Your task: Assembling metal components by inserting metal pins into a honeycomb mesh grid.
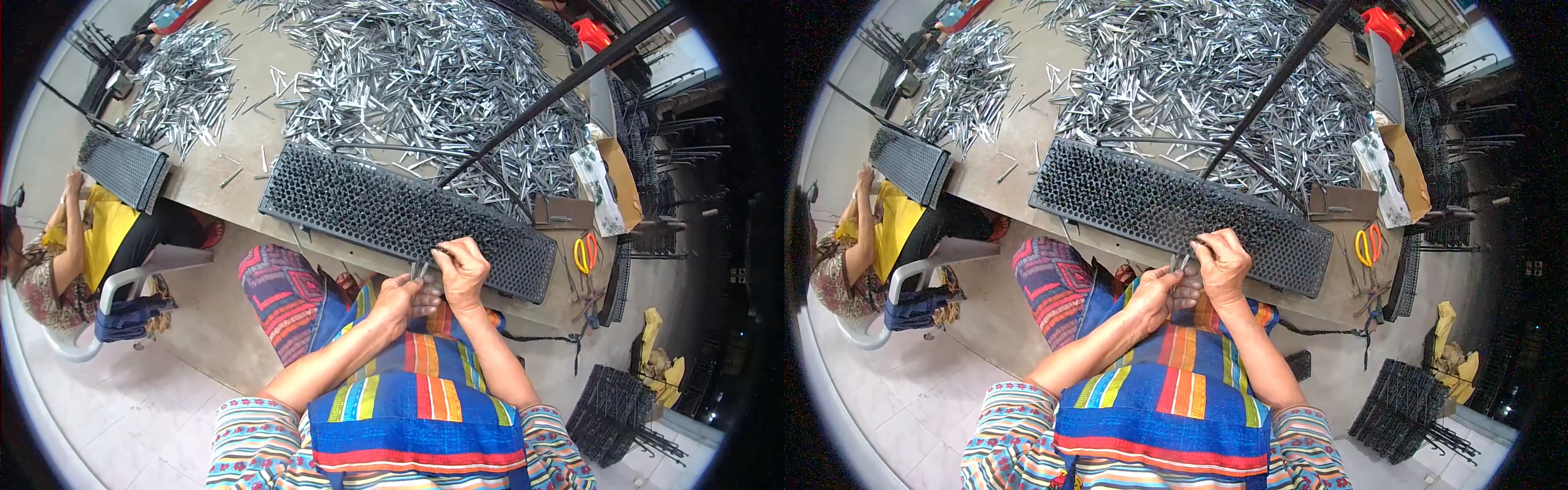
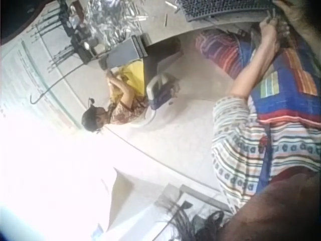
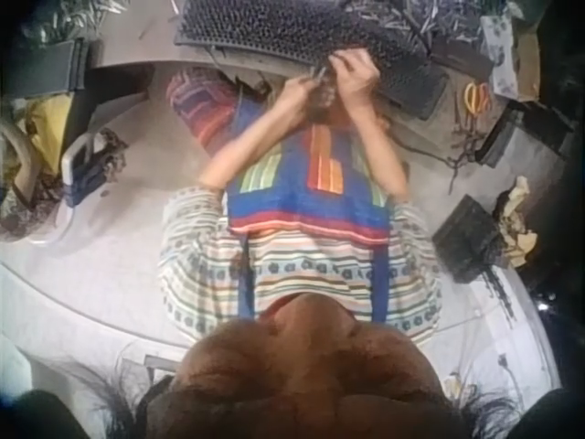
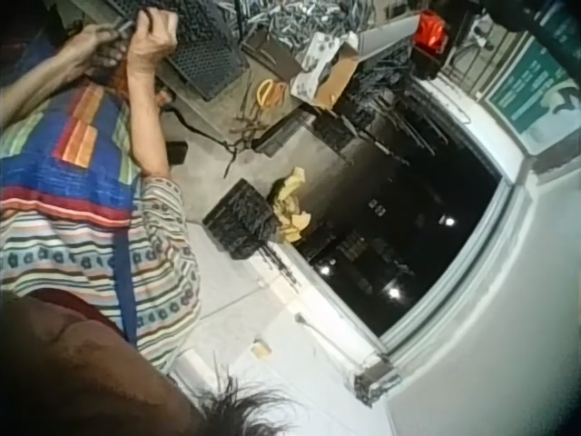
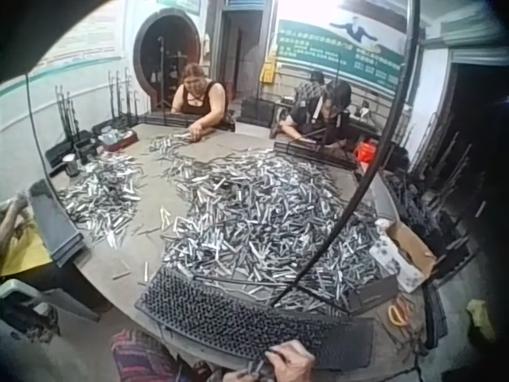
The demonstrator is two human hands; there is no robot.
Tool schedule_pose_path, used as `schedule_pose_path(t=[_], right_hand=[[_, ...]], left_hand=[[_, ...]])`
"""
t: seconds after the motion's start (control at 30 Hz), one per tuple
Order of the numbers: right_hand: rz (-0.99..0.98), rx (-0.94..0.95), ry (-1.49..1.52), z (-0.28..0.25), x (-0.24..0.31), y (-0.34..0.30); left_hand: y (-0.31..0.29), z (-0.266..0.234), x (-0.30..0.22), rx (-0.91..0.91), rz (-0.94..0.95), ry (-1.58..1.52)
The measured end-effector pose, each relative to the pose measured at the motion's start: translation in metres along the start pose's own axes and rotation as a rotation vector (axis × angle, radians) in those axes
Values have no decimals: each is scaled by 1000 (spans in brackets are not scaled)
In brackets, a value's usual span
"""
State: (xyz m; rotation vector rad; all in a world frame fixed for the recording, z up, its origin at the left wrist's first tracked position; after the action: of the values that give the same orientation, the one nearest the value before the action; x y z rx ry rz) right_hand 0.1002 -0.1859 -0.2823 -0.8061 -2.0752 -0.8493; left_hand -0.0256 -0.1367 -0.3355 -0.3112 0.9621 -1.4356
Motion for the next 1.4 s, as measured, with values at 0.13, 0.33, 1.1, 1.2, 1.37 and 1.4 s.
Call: schedule_pose_path(t=[0.13, 0.33, 1.1, 1.2, 1.37, 1.4], right_hand=[[43, 8, 11, -2, 0, -1], [14, 20, -13, -1, -3, 1], [-148, 115, -226, -3, 14, 7], [-101, 106, -234, -3, 13, 9], [-99, 131, -222, -5, 17, 10], [-115, 147, -229, -5, 19, 9]], left_hand=[[-1, 0, -1, 9, -2, -4], [-2, 1, -1, 2, 1, -21], [-1, -1, -2, 42, 4, -73], [0, -1, -1, 37, 6, -65], [1, -2, -1, 48, 0, -67], [0, -2, -1, 47, 1, -62]])
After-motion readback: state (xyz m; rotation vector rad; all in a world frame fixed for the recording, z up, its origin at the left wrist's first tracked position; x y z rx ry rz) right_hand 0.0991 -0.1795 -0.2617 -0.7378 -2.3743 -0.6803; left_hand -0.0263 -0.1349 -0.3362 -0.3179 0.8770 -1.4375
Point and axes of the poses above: each hand's wrist, its own y-axis towards the middle knuckle, its own z-axis out of the palm, x = y × z, the point moved 4 cm from there along y, towards the middle knuckle, and after that the axes turned 1 degree about y, right-handed, at the moved point
